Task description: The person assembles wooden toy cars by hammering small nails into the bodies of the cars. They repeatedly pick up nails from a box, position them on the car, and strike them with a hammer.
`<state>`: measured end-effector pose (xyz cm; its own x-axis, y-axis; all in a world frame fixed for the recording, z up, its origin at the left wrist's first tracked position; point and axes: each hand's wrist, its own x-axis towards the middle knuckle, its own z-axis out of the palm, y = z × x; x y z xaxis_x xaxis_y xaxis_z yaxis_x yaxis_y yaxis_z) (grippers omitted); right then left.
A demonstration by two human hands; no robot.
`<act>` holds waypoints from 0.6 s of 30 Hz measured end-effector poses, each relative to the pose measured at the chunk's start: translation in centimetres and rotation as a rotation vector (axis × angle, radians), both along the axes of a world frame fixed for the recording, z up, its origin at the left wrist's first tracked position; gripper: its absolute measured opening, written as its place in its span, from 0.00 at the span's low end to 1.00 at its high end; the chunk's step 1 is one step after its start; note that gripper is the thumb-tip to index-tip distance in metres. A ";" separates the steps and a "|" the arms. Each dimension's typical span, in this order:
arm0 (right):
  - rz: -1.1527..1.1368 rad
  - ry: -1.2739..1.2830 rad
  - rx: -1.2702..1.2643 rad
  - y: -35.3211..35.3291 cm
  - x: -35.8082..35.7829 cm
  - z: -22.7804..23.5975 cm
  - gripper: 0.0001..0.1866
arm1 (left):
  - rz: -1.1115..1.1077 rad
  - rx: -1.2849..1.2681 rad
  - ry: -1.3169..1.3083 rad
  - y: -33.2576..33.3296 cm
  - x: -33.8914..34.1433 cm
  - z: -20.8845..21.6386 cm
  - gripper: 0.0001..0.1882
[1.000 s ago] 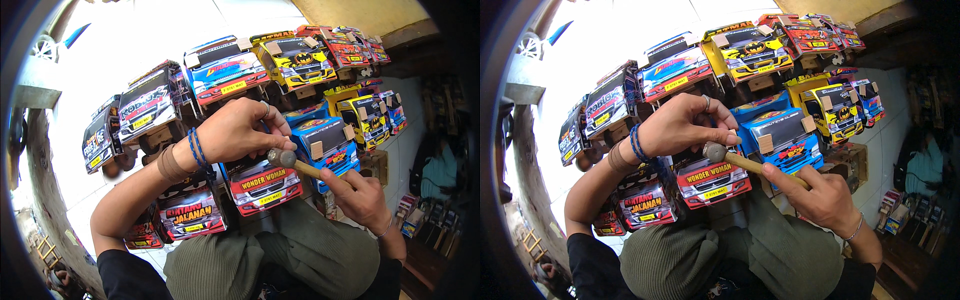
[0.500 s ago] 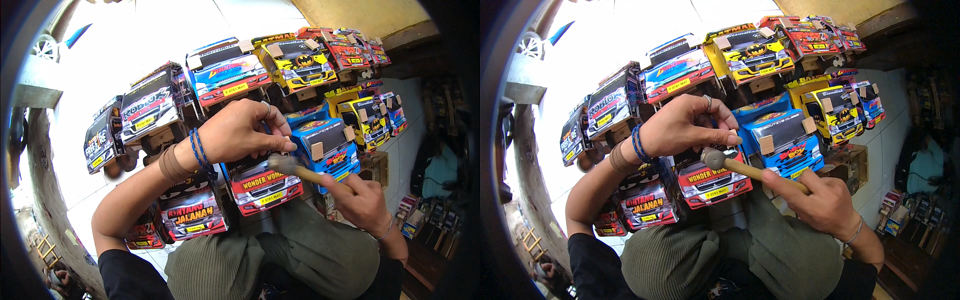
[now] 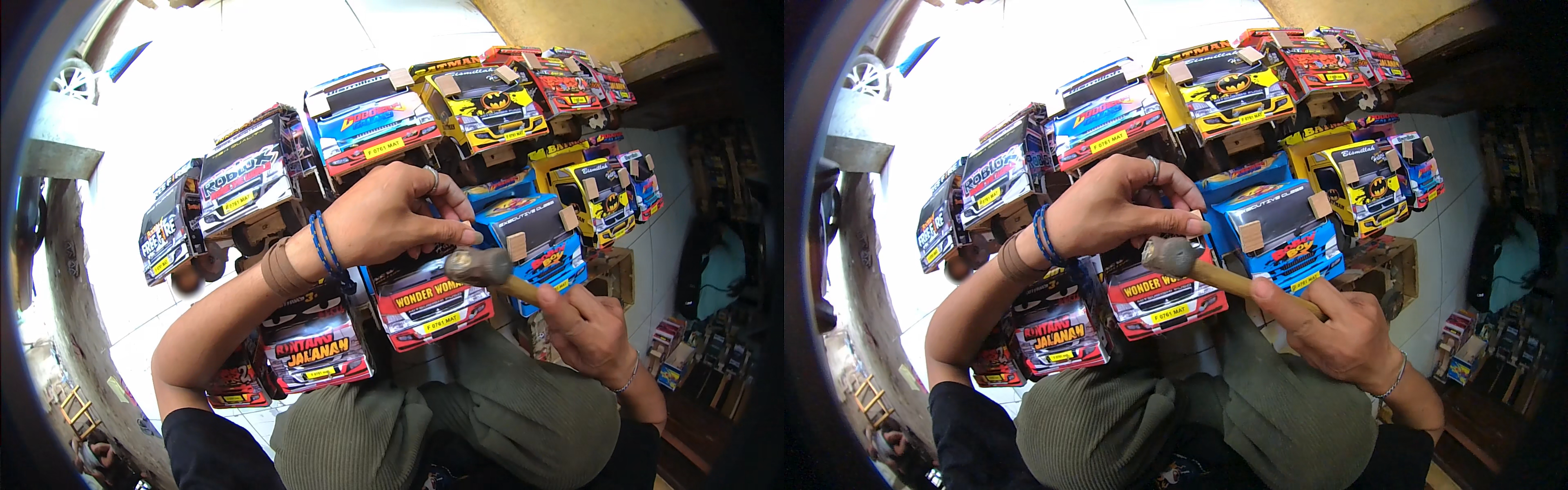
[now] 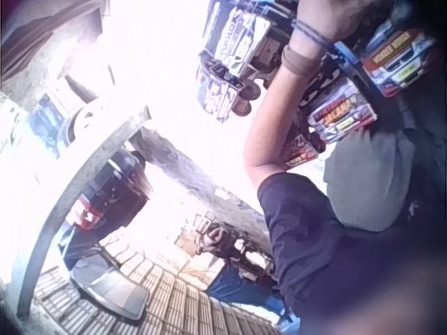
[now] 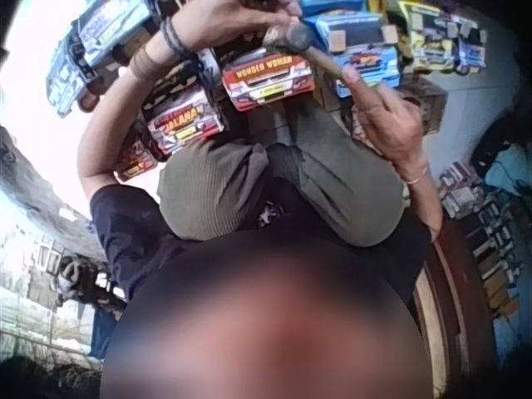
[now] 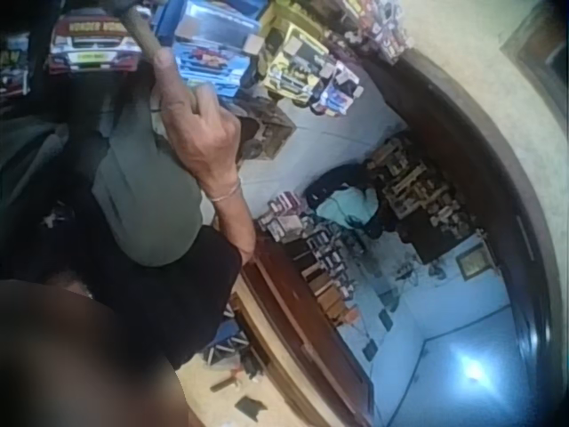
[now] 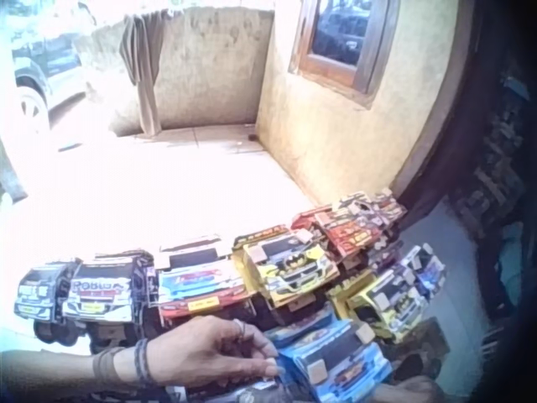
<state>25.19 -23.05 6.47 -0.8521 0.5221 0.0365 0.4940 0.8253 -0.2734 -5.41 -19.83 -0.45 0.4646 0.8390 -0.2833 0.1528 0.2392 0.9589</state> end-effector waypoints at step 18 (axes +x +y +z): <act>0.010 0.081 0.038 0.2 1.4 -0.4 0.40 | 0.004 -0.037 -0.007 0.0 0.0 0.2 0.12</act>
<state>26.57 -22.90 6.02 -0.8507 0.5105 0.1256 0.4631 0.8407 -0.2806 -5.40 -19.79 -0.21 0.4629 0.8301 -0.3110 0.1451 0.2752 0.9504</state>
